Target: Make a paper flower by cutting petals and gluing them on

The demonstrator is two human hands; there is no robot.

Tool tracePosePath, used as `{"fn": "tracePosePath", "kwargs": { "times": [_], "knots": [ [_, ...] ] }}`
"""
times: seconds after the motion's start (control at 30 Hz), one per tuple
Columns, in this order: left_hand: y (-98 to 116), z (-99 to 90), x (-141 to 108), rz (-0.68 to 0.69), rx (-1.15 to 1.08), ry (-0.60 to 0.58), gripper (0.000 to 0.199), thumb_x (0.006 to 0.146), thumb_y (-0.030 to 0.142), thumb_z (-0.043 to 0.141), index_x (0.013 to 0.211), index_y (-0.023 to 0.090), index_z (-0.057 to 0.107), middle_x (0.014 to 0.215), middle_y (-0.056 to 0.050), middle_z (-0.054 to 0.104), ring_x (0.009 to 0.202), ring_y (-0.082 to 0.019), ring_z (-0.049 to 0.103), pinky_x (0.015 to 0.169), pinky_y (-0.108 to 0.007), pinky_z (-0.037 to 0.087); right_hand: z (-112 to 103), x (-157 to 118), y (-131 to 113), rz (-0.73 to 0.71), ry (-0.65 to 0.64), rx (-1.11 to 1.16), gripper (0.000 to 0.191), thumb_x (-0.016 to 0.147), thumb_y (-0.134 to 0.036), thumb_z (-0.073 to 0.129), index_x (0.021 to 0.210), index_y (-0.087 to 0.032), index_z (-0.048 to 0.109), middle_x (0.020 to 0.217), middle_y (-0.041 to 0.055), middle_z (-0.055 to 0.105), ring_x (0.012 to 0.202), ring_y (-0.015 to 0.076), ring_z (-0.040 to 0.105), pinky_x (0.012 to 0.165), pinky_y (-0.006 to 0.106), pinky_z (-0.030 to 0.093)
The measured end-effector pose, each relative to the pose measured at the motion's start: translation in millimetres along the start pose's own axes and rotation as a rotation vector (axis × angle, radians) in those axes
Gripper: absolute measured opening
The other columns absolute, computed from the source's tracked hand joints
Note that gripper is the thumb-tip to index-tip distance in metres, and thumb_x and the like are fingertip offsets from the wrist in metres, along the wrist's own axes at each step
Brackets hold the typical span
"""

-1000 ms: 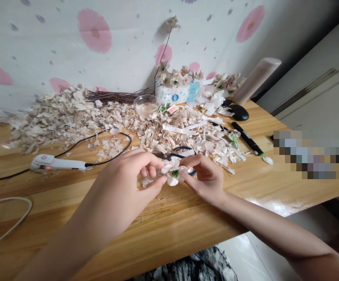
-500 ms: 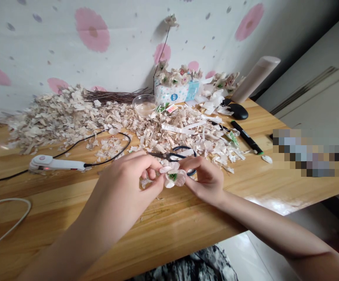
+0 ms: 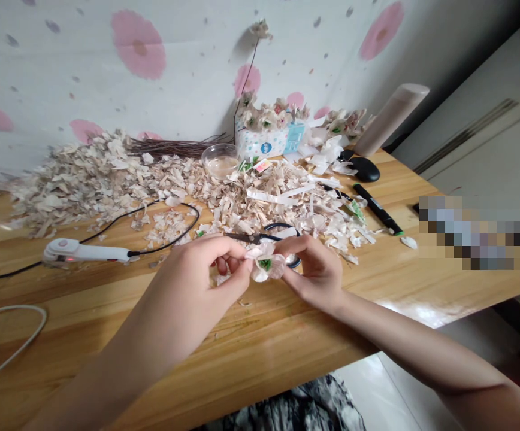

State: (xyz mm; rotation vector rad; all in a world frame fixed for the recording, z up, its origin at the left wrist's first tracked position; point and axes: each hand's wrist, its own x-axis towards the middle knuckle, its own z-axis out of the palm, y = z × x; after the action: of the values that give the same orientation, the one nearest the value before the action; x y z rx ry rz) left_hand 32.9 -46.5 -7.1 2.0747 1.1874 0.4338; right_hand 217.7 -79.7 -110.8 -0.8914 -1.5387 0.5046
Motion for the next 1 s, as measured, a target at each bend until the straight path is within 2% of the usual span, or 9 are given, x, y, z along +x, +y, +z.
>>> {"fn": "tracePosePath", "kwargs": {
  "times": [0.3,0.8,1.0],
  "knots": [
    [-0.5,-1.9,1.6,0.023,-0.027,0.001,0.014,0.087,0.026,0.054,0.079,0.026,0.066,0.071,0.008,0.065,0.062,-0.009,0.056,0.060,-0.021,0.040,-2.7,2.7,-0.8,-0.019,-0.013,-0.002,0.023,0.076,0.000,0.063,0.086,-0.021,0.058,0.082,0.0011,0.068,0.075,0.0116,0.064,0.069,0.023,0.052],
    [-5.0,-1.1,-1.2,0.113,0.065,0.080,0.010,0.084,0.024,0.058,0.082,0.030,0.066,0.088,0.010,0.067,0.084,-0.010,0.060,0.076,-0.023,0.042,-4.8,4.9,-1.7,-0.029,-0.084,-0.029,0.022,0.077,-0.001,0.064,0.087,-0.020,0.058,0.080,0.0007,0.068,0.073,0.0106,0.064,0.067,0.020,0.051],
    [-3.7,0.2,-2.4,0.091,0.103,0.089,0.011,0.084,0.025,0.058,0.082,0.029,0.068,0.087,0.009,0.069,0.081,-0.012,0.062,0.073,-0.025,0.043,-4.2,4.9,-1.3,-0.022,-0.096,-0.020,0.020,0.078,-0.004,0.064,0.088,-0.020,0.058,0.079,0.0011,0.068,0.072,0.0115,0.064,0.065,0.022,0.052]
  ]
}}
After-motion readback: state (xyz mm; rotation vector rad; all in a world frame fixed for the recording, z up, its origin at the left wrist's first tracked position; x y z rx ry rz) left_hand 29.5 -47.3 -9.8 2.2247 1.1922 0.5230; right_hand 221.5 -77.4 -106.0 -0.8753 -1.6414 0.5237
